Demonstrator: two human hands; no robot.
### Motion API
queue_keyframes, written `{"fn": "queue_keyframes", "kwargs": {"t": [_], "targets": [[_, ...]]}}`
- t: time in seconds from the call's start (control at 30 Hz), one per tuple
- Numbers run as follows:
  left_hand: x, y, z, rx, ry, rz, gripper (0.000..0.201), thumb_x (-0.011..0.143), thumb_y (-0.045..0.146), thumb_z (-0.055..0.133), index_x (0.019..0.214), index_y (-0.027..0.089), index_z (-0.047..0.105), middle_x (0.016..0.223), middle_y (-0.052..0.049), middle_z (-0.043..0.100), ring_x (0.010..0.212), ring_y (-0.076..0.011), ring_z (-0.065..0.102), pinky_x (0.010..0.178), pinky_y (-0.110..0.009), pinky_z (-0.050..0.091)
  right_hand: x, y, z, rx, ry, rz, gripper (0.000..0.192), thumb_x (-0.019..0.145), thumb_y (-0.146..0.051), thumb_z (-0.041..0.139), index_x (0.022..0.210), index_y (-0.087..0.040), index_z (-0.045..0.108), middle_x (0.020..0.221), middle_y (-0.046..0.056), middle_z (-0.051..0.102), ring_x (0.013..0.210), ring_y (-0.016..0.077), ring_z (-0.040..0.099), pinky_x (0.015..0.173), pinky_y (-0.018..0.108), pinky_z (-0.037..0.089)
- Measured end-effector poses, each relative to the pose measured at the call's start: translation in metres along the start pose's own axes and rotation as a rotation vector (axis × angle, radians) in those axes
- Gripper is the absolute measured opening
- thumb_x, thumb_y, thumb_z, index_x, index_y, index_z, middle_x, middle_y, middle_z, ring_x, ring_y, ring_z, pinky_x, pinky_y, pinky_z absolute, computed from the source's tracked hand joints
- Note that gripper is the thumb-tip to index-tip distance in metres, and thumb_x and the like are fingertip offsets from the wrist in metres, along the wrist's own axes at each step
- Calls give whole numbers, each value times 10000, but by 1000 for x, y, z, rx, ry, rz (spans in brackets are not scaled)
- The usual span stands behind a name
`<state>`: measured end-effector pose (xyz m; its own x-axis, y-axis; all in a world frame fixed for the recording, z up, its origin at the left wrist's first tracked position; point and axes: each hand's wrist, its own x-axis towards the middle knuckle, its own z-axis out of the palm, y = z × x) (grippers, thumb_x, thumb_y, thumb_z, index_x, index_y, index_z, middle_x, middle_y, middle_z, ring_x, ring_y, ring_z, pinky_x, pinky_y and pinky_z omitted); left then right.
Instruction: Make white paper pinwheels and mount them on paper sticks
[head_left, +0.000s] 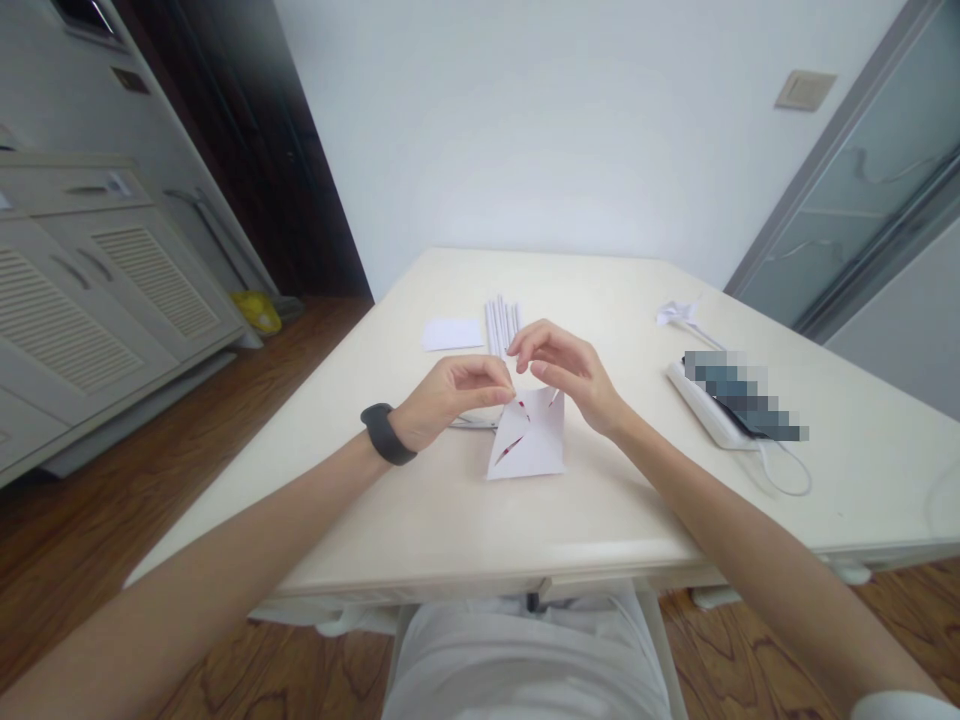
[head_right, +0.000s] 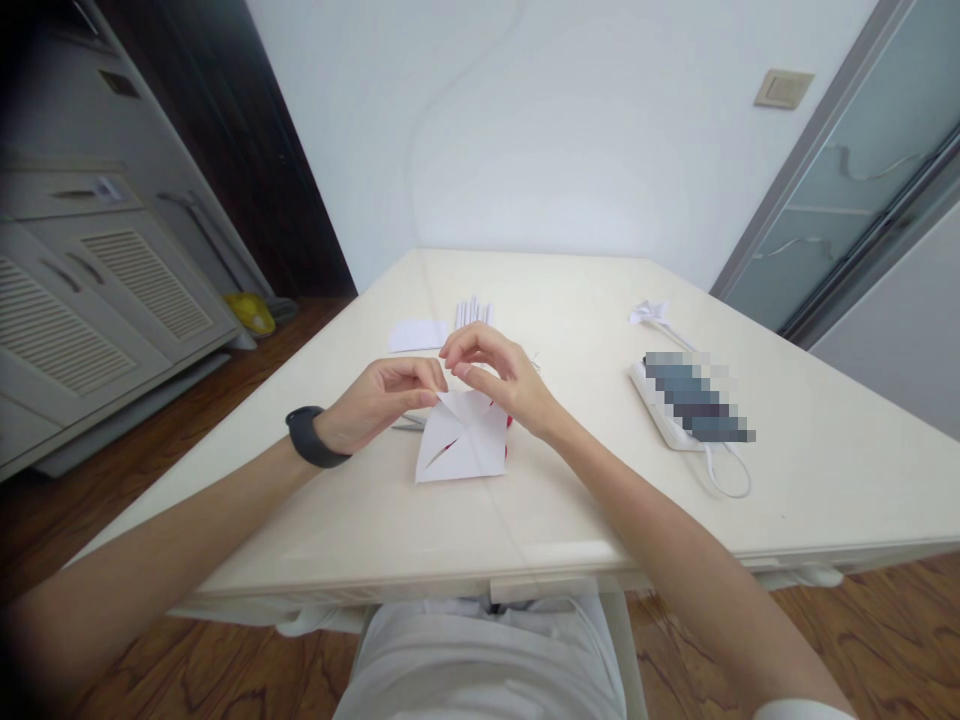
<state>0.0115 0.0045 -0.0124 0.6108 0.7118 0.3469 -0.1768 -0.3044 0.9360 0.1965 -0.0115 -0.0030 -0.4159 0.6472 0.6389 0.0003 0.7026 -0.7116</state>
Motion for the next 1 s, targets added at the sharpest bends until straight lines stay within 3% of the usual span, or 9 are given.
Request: {"fn": "queue_keyframes", "kwargs": {"t": [0.2,0.5,1.0], "targets": [[0,0,-1,10,-5,34,130,715,209,675,644,147,584,697,0,564,697,-117,530,681,-250,416,0,-1,0,34,-32,24,87,844,-252,503,859,-186,557,932,44,529,920,160,530,864,335,428],[1,3,1,195,173,135,92,720,212,672,700,150,607,713,-1,565,701,-120,534,677,-254,435,1,-1,4,-189,-35,69,129,805,-313,587,856,-198,562,902,28,537,876,148,533,834,318,446],[2,1,-2,152,132,113,78,749,241,647,742,164,655,780,-21,596,758,-136,538,736,-271,420,1,2,4,-269,-41,-28,76,807,-262,586,809,-188,566,909,41,553,862,147,543,799,313,448]]}}
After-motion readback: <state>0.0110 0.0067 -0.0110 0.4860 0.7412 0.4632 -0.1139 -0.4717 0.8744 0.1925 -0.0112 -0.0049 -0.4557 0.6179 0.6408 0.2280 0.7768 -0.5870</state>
